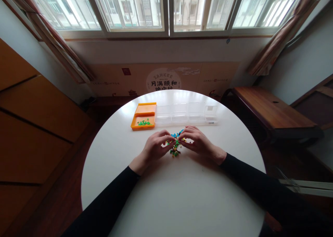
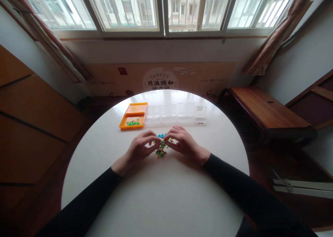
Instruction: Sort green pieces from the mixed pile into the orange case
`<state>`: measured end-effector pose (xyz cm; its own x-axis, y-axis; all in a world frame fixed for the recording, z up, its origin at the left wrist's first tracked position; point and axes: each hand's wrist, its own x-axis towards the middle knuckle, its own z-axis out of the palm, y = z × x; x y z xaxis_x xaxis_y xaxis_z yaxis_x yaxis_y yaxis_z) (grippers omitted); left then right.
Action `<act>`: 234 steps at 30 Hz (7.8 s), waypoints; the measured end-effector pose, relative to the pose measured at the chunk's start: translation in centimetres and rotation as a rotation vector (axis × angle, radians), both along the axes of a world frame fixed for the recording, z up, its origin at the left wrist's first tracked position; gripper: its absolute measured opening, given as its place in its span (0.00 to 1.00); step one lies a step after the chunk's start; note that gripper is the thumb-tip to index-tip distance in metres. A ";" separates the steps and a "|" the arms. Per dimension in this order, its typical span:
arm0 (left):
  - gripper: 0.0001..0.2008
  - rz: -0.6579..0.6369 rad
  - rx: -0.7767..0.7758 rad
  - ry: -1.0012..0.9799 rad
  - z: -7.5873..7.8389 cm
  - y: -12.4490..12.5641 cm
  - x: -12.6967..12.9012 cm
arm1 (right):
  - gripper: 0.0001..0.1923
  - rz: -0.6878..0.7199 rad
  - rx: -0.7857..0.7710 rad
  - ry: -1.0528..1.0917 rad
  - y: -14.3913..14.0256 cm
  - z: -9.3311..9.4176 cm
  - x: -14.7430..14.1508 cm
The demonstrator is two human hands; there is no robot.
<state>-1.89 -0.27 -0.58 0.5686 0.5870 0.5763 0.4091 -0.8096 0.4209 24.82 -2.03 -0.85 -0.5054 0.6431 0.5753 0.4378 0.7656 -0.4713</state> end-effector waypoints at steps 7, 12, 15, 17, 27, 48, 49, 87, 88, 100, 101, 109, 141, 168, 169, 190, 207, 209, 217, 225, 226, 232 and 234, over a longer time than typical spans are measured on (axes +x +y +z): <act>0.06 0.039 0.027 -0.017 0.4 0.1 -0.2 | 0.06 -0.029 -0.028 0.012 -0.2 0.4 0.0; 0.09 0.337 0.099 -0.050 1.4 2.2 -3.0 | 0.06 -0.064 -0.045 0.046 -0.4 0.6 0.0; 0.09 0.551 0.072 -0.077 1.5 3.9 -5.5 | 0.07 -0.082 -0.051 0.053 -0.4 0.5 0.1; 0.09 0.665 0.041 -0.082 1.3 4.7 -7.0 | 0.07 -0.091 -0.055 0.055 -0.4 0.5 0.1; 0.06 0.776 0.076 0.030 0.3 5.5 -8.2 | 0.05 -0.313 -0.026 0.029 0.0 -0.3 0.4; 0.06 0.074 0.026 0.096 0.0 2.2 -3.0 | 0.12 -0.299 -0.042 -0.106 0.7 -1.3 1.1; 0.06 0.080 0.029 0.093 0.0 2.2 -3.1 | 0.10 -0.300 -0.047 -0.104 0.6 -1.3 1.1; 0.05 0.085 0.012 0.000 0.5 0.2 0.0 | 0.06 -0.148 -0.083 0.018 -0.2 -0.7 -0.7; 0.05 0.084 0.013 0.001 0.5 0.1 0.2 | 0.06 -0.143 -0.085 0.015 -0.2 -0.7 -0.8; 0.04 0.097 0.087 -0.013 0.0 -0.1 1.2 | 0.05 -0.110 -0.091 -0.013 -0.5 -0.3 -1.3; 0.04 0.096 0.089 -0.016 0.0 -0.1 1.2 | 0.05 -0.108 -0.093 -0.013 -0.5 -0.2 -1.3; 0.06 0.146 0.034 -0.052 0.7 -0.1 0.4 | 0.04 -0.143 -0.131 0.006 -0.5 -0.1 -0.8; 0.09 0.477 0.145 -0.010 0.6 4.8 -6.7 | 0.06 -0.132 -0.119 -0.016 -0.6 0.2 0.0; 0.06 -0.066 0.014 0.066 1.2 0.9 -2.5 | 0.04 -0.004 0.039 -0.160 -1.2 0.9 -0.8; 0.06 -0.064 0.013 0.068 1.2 1.0 -2.5 | 0.03 0.001 0.045 -0.155 -1.2 0.8 -0.8; 0.03 -0.062 0.026 0.074 1.3 0.9 -2.3 | 0.08 0.018 0.254 -0.336 -0.9 0.6 -0.4; 0.04 -0.064 -0.004 0.087 1.0 1.0 -2.4 | 0.08 0.020 0.247 -0.300 -0.8 0.0 -1.0; 0.04 -0.065 -0.008 0.086 1.0 1.0 -2.4 | 0.08 0.023 0.242 -0.288 -0.8 0.1 -1.0; 0.05 -0.068 -0.011 0.086 1.2 1.0 -2.4 | 0.07 0.062 0.245 -0.293 -0.7 0.0 -0.8; 0.05 -0.060 -0.021 0.087 1.2 1.0 -2.4 | 0.07 0.051 0.250 -0.285 -0.6 0.0 -1.1; 0.05 -0.061 -0.020 0.085 1.1 1.0 -2.4 | 0.07 0.050 0.236 -0.284 -0.6 0.0 -1.0; 0.04 -0.061 -0.017 0.098 1.0 1.1 -2.4 | 0.04 0.058 0.138 -0.252 -0.7 -0.2 -0.8; 0.04 -0.060 -0.012 0.096 1.0 1.0 -2.4 | 0.03 0.052 0.109 -0.208 -0.6 -0.3 -0.8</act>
